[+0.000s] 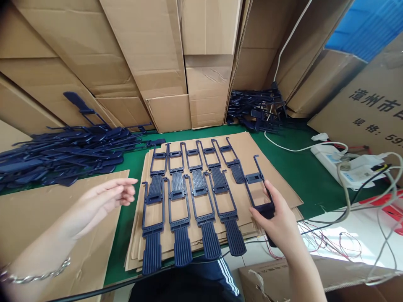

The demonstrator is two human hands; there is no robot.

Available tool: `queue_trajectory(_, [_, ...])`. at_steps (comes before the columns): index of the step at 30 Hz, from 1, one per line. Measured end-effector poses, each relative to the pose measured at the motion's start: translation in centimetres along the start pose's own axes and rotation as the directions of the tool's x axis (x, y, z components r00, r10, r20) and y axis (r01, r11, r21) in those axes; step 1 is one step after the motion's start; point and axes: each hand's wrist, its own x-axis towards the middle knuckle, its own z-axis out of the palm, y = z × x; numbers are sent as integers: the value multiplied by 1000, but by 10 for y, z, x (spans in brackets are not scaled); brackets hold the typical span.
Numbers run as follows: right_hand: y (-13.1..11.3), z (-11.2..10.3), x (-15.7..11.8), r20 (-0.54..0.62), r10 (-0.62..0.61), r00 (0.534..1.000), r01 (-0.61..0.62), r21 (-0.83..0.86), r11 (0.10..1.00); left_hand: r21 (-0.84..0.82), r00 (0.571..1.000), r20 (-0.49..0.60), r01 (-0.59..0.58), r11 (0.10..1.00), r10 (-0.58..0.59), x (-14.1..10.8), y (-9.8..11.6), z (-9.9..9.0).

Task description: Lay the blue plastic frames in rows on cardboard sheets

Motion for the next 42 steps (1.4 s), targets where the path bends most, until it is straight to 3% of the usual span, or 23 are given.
queue_trajectory(4, [26, -5, -1, 71, -46, 996, 56, -151, 987, -42, 974, -221, 37, 998, -46, -12, -7, -24])
queue_trajectory(7, [32, 0, -4, 145, -66, 987, 90, -170, 981, -81, 958, -278, 47, 996, -68, -15, -12, -31])
queue_trajectory(14, [25, 9, -6, 151, -7, 989, 36, -190, 981, -135, 944, -322, 34, 990, -77, -5, -24, -32])
queue_trajectory(27, [4, 23, -7, 96, 131, 987, -97, -301, 949, -215, 935, -335, 46, 976, -118, -5, -21, -33])
queue_trajectory(42, [-8, 28, -6, 102, 166, 981, -129, -301, 945, -233, 941, -307, 73, 970, -145, -5, -31, -41])
